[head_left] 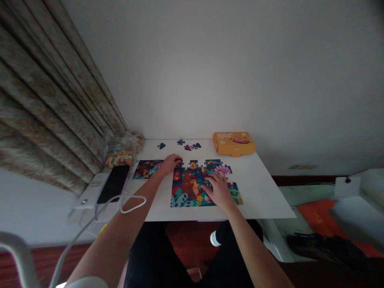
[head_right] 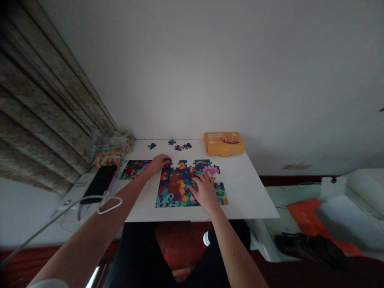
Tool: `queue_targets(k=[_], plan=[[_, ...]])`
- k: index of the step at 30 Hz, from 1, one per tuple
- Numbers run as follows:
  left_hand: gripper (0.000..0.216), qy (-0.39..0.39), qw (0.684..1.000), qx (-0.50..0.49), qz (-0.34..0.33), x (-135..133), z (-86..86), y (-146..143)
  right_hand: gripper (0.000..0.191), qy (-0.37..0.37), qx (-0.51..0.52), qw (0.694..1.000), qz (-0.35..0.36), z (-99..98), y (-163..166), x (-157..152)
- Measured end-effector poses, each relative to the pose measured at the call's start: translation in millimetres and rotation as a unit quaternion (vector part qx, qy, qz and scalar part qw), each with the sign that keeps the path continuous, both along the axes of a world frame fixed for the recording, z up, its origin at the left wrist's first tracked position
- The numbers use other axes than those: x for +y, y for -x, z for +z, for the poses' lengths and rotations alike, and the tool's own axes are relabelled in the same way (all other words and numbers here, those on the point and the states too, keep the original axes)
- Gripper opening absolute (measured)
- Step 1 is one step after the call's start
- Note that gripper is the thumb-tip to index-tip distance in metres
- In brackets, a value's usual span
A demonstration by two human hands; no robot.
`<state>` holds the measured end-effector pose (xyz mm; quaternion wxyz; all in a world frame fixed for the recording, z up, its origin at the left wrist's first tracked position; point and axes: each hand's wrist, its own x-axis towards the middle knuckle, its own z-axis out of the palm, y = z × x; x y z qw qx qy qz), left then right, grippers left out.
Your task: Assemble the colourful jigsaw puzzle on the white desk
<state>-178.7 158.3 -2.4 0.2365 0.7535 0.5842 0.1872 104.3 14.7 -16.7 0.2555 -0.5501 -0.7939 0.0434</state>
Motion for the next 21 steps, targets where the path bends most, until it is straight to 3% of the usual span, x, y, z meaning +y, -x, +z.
queue_targets(k=[4,8,12,21], plan=[[0.029,-0.065,0.994,0.082,-0.001,-23.6,2.1,-5.6,0.026,-0.001,0.002,1.0,0.0,-1.2,0.0,0.5],[0.042,-0.13,0.977,0.171,-0.01,-66.6,0.8,-16.7,0.026,-0.007,0.002,1.0,0.0,-0.9,0.3,-0.1],[0.057,-0.117,0.966,0.23,-0.028,-104.7,-5.5,-27.9,0.028,-0.007,0.003,1.0,0.003,0.0,-0.1,-1.2],[0.059,-0.087,0.976,0.198,-0.016,-113.1,-5.9,-30.7,0.029,0.005,0.001,1.0,-0.001,1.7,-0.1,-1.5]])
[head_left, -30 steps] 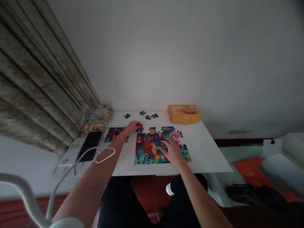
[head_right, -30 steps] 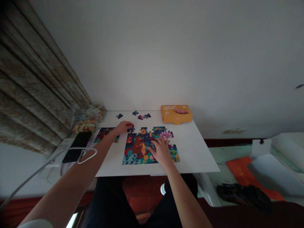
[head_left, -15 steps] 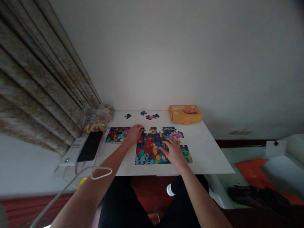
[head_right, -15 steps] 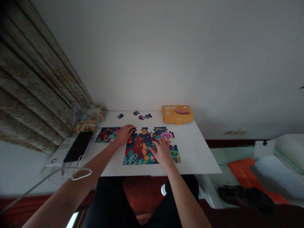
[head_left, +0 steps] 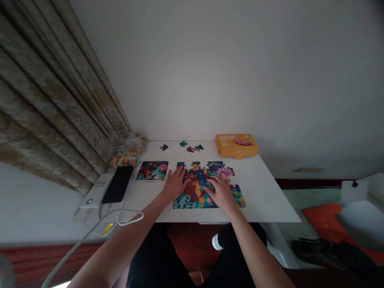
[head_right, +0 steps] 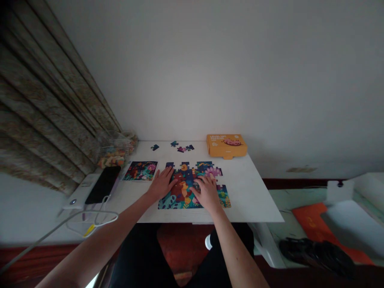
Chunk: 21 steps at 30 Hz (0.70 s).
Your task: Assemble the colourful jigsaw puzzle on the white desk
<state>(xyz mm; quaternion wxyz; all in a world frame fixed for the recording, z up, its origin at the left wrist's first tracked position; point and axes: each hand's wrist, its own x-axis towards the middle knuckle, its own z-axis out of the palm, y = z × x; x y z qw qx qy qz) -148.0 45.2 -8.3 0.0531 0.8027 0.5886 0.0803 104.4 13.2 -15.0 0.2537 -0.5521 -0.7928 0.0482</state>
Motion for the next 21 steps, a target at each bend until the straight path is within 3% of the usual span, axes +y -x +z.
queue_targets(k=[5,13,21], plan=[[0.059,0.009,1.0,-0.02,0.003,-2.6,2.0,-1.2,0.027,-0.003,-0.001,1.0,0.004,0.6,1.0,0.1],[0.059,-0.026,0.995,-0.052,-0.077,-36.1,-3.1,17.3,0.024,0.008,-0.024,0.999,0.021,3.3,-1.6,2.4],[0.057,-0.029,0.995,-0.07,-0.058,-43.2,-4.5,12.0,0.023,0.014,-0.013,1.0,0.006,9.8,22.9,26.8]])
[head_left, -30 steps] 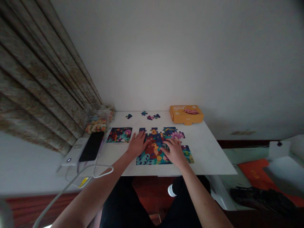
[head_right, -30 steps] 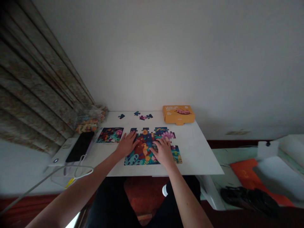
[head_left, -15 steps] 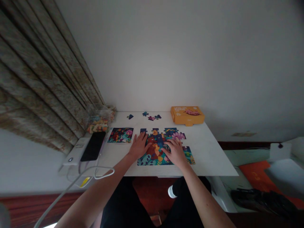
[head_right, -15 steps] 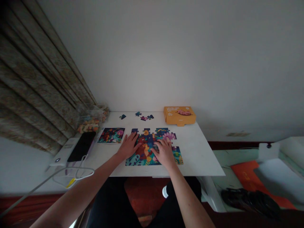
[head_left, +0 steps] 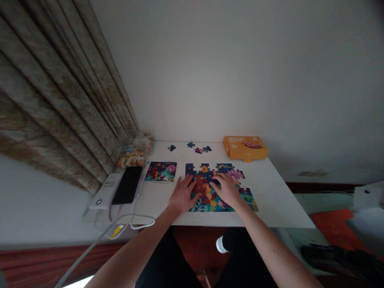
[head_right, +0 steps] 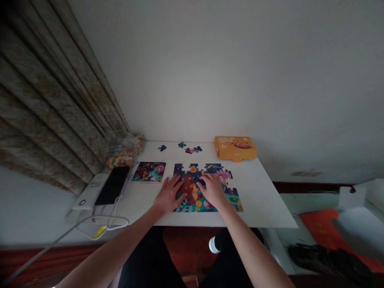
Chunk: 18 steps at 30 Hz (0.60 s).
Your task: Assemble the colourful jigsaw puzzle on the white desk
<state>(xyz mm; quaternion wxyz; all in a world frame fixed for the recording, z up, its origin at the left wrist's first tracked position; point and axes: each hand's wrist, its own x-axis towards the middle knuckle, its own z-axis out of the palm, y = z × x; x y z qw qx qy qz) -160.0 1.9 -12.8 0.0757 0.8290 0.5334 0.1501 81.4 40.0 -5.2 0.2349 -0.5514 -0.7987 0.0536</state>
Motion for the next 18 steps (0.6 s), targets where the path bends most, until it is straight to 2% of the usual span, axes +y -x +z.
queue_targets(k=[5,9,14,18], plan=[[0.054,0.007,1.0,-0.011,0.017,0.1,3.3,-1.6,0.022,0.018,0.004,1.0,0.02,7.0,30.0,57.8],[0.051,0.008,0.999,-0.03,0.016,0.7,5.1,-1.8,0.024,0.05,-0.011,0.999,-0.019,5.8,42.1,116.0],[0.049,0.019,0.999,-0.038,0.021,1.6,7.4,-2.1,0.044,0.119,-0.027,0.989,-0.083,8.0,42.6,175.3],[0.049,0.02,0.999,-0.044,0.023,1.4,8.9,-2.0,0.067,0.159,-0.044,0.975,-0.15,9.8,42.5,195.6]])
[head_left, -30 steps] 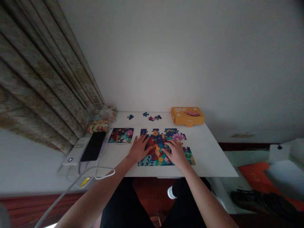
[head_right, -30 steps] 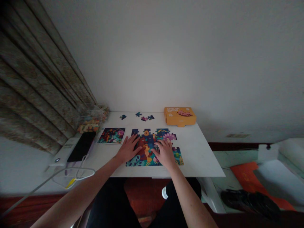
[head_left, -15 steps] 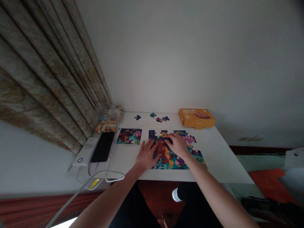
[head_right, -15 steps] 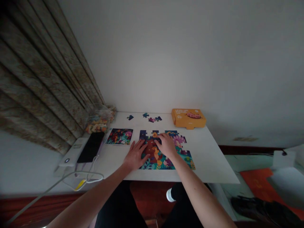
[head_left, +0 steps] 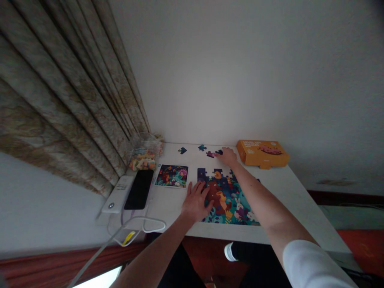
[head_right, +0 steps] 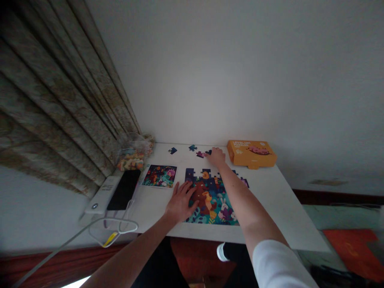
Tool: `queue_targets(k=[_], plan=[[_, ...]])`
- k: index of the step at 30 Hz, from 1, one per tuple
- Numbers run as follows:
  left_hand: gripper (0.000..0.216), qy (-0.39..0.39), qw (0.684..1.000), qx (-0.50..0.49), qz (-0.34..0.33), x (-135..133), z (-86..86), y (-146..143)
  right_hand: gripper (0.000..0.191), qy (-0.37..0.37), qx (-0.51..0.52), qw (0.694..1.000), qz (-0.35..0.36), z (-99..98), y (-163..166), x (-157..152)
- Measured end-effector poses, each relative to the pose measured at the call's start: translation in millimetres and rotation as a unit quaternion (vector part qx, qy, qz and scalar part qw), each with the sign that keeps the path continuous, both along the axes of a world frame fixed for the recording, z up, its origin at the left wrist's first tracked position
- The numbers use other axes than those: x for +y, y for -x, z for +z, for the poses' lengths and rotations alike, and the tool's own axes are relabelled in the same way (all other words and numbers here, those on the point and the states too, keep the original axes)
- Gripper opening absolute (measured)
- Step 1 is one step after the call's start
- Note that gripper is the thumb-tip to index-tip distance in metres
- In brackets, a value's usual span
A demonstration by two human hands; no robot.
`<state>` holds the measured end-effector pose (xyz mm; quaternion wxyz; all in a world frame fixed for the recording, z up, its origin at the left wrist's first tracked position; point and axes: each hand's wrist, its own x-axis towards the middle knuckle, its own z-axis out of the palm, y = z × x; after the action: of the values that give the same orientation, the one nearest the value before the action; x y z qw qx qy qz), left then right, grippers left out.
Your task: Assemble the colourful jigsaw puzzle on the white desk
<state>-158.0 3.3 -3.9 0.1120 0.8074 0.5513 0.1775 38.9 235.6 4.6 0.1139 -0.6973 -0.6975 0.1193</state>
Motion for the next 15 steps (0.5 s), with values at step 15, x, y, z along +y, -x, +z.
queue_targets(k=[15], plan=[[0.049,0.006,1.0,0.003,-0.002,0.2,1.9,-0.8,0.036,-0.046,0.225,0.971,-0.068,-10.9,-6.0,1.5]])
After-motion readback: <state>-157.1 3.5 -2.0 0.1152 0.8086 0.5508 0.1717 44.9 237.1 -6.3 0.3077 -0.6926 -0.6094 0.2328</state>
